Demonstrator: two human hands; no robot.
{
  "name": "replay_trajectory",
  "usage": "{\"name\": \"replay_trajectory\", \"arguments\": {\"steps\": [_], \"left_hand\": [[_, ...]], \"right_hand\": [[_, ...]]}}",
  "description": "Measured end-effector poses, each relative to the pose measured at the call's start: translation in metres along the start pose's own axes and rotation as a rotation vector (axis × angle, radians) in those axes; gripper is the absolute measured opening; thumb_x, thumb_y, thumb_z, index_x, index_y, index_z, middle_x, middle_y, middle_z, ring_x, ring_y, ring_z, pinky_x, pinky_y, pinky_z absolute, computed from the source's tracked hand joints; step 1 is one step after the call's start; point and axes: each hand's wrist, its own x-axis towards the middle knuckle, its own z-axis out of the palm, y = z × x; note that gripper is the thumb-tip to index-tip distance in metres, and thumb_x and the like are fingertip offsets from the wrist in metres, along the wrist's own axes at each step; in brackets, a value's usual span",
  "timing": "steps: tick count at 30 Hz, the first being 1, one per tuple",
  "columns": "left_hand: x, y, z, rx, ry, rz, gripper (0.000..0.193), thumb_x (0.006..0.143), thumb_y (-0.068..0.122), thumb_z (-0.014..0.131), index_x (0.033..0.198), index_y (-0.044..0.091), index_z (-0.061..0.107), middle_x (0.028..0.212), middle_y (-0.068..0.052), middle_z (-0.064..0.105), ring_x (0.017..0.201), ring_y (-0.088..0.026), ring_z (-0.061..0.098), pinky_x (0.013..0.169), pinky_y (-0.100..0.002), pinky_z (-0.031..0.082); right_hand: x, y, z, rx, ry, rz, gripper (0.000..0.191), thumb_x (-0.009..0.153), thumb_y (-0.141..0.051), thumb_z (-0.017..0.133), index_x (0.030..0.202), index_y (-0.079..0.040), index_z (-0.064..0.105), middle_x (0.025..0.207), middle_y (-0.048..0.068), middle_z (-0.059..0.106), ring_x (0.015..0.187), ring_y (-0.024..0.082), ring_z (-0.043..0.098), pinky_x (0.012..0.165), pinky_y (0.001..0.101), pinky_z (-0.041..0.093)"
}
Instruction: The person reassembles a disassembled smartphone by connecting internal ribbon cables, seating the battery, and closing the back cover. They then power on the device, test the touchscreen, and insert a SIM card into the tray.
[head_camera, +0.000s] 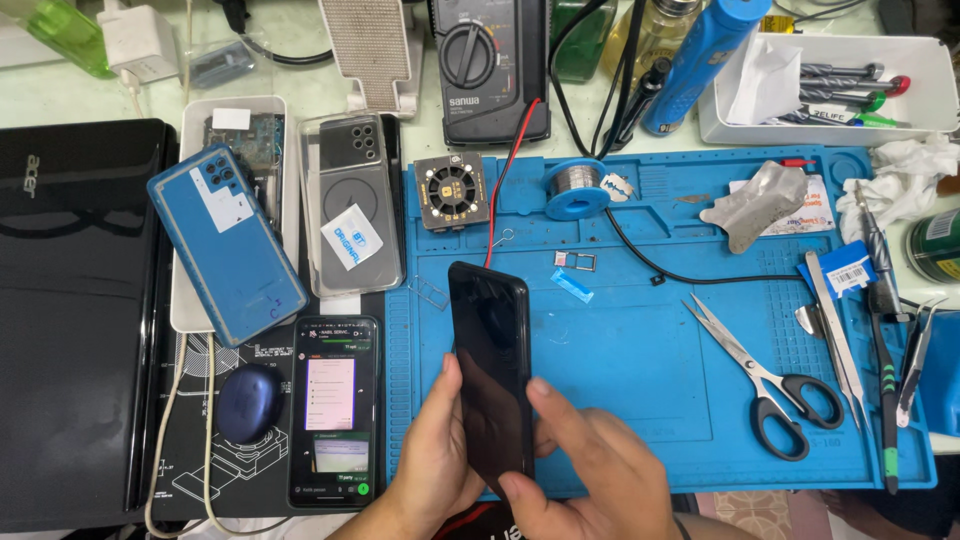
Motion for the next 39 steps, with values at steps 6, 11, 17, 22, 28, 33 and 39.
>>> {"name": "replay_trajectory", "arguments": {"steps": [6, 11, 17, 22, 28, 33, 39], "left_hand": [[-0.001, 0.000, -0.002, 0.012, 0.073, -0.046, 0.057, 0.103, 0.049, 0.033, 0.137, 0.007, 0.053, 0.119, -0.009, 0.068, 0.108, -0.018, 0.066, 0.096, -0.037, 0.053], [-0.001, 0.000, -0.001, -0.006, 0.039, -0.034, 0.058, 0.107, 0.049, 0.034, 0.140, 0.004, 0.051, 0.122, -0.011, 0.067, 0.111, -0.020, 0.065, 0.097, -0.038, 0.052], [-0.002, 0.001, 0.002, 0.015, 0.012, -0.034, 0.062, 0.104, 0.050, 0.032, 0.141, 0.003, 0.049, 0.125, -0.014, 0.067, 0.112, -0.022, 0.066, 0.098, -0.039, 0.054], [-0.003, 0.003, 0.004, 0.040, 0.014, -0.049, 0.063, 0.105, 0.051, 0.032, 0.142, 0.003, 0.049, 0.126, -0.014, 0.066, 0.111, -0.023, 0.065, 0.094, -0.040, 0.055], [-0.004, -0.001, -0.001, 0.020, 0.046, -0.047, 0.063, 0.103, 0.050, 0.031, 0.145, 0.007, 0.048, 0.130, -0.010, 0.066, 0.115, -0.021, 0.065, 0.098, -0.039, 0.053], [-0.004, -0.005, -0.006, -0.082, -0.352, 0.034, 0.067, 0.119, 0.053, 0.030, 0.153, -0.003, 0.045, 0.135, -0.021, 0.062, 0.117, -0.029, 0.064, 0.095, -0.042, 0.051], [-0.003, -0.002, -0.002, 0.116, -0.223, -0.005, 0.064, 0.109, 0.048, 0.030, 0.147, 0.000, 0.046, 0.133, -0.017, 0.065, 0.117, -0.029, 0.066, 0.103, -0.046, 0.053]], "right_hand": [[0.003, 0.001, -0.001, -0.132, 0.027, -0.076, 0.067, 0.080, -0.025, 0.085, 0.135, 0.002, 0.058, 0.080, 0.006, 0.073, 0.072, 0.016, 0.075, 0.067, 0.0264, 0.059], [0.005, -0.001, -0.003, -0.133, 0.041, -0.128, 0.060, 0.082, -0.023, 0.084, 0.131, 0.002, 0.058, 0.083, 0.008, 0.075, 0.077, 0.017, 0.078, 0.069, 0.0272, 0.061], [0.010, 0.000, -0.010, -0.115, -0.008, -0.115, 0.060, 0.082, -0.019, 0.083, 0.130, 0.005, 0.057, 0.084, 0.009, 0.074, 0.078, 0.019, 0.078, 0.071, 0.0293, 0.062], [0.009, -0.003, -0.013, -0.105, -0.045, 0.038, 0.066, 0.074, -0.017, 0.084, 0.131, 0.003, 0.057, 0.079, 0.006, 0.074, 0.075, 0.018, 0.078, 0.071, 0.0310, 0.062], [-0.003, 0.003, -0.012, -0.100, -0.023, 0.125, 0.073, 0.071, -0.012, 0.082, 0.138, -0.002, 0.057, 0.078, 0.007, 0.075, 0.074, 0.016, 0.078, 0.070, 0.0295, 0.062], [-0.013, 0.034, -0.017, 0.428, -0.081, 0.436, 0.068, 0.085, -0.002, 0.077, 0.148, -0.001, 0.052, 0.094, 0.011, 0.075, 0.088, 0.017, 0.073, 0.081, 0.0320, 0.060], [-0.023, 0.066, -0.026, 0.841, -0.143, 0.630, 0.066, 0.093, 0.004, 0.066, 0.154, -0.005, 0.044, 0.116, 0.018, 0.073, 0.099, 0.023, 0.071, 0.081, 0.0375, 0.059]]}}
